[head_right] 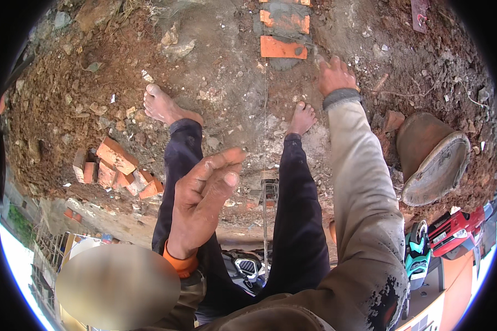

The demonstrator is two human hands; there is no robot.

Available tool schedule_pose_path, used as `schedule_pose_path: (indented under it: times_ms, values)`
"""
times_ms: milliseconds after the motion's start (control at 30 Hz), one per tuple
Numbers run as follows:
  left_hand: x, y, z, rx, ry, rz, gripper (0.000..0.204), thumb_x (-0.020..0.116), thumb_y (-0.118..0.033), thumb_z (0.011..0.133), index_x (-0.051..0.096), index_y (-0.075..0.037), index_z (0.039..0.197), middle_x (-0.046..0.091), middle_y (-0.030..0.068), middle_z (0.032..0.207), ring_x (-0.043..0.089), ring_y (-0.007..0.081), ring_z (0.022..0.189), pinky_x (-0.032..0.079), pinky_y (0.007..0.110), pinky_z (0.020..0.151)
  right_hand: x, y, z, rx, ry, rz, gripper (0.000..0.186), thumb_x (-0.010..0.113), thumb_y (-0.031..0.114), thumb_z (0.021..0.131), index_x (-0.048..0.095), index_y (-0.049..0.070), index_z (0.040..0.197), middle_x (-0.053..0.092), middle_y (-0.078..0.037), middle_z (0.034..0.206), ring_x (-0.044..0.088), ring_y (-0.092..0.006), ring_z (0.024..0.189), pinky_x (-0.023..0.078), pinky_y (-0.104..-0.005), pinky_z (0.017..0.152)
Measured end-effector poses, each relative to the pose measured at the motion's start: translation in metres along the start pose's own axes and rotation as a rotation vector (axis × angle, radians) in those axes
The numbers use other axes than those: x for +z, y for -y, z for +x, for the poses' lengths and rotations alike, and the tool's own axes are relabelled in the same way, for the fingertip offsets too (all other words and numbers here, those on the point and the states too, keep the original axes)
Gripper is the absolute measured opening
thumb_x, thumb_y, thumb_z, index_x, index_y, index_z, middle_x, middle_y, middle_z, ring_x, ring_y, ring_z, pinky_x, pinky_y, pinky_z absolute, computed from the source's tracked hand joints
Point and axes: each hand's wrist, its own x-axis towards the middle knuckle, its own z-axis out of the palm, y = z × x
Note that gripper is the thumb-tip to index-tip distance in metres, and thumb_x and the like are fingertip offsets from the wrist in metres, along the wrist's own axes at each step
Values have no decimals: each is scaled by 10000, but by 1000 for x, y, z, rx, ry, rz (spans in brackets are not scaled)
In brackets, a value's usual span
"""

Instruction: The person scoops mortar from a head pan with a trowel and spreads it on the ground. They place red bricks onto the mortar in a line, tapping them into position and scraping away excess mortar.

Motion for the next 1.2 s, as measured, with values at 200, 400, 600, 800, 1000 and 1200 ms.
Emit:
schedule_pose_path:
  times_ms: [200,400,600,800,1000,1200]
  values:
    - [5,2,0,49,8,-22,363,629,-119,948,556,53,1259,640,168,1191,623,231,1123,508,311,888,13,-20,-3,-26,-19,45,495,637,192,827,557,212,1315,562,-122,1159,587,-307,1119,506,-475,912]
    - [1,5,-1,24,-16,-3,362,624,-116,951,554,54,1262,643,162,1186,628,226,1112,501,311,892,7,-14,-2,-47,-94,104,436,632,249,856,577,199,1286,573,-112,1145,584,-308,1114,512,-475,892]
    - [4,1,-4,-18,28,4,399,593,-163,979,531,58,1305,616,144,1243,567,205,1171,431,313,996,38,-41,-17,-88,-77,153,490,682,376,837,573,237,1294,568,-101,1091,612,-303,1050,537,-485,836]
    - [4,4,-1,-11,29,-4,391,592,-143,976,531,63,1302,612,154,1258,569,215,1176,425,325,1014,34,-29,-20,-1,-89,147,457,653,285,847,583,237,1296,563,-82,1089,608,-284,1029,541,-453,813]
    - [11,4,0,31,27,4,365,627,-102,949,553,63,1265,642,159,1151,607,227,1140,483,310,925,33,-33,0,-15,-43,-10,593,713,284,790,522,255,1351,534,-114,1228,559,-314,1154,485,-482,951]
    - [9,1,-1,-25,30,-7,386,581,-126,976,525,62,1308,615,154,1254,571,214,1170,425,326,1011,-12,-16,-14,54,62,128,618,733,265,768,525,221,1348,535,-127,1237,558,-314,1168,510,-497,927]
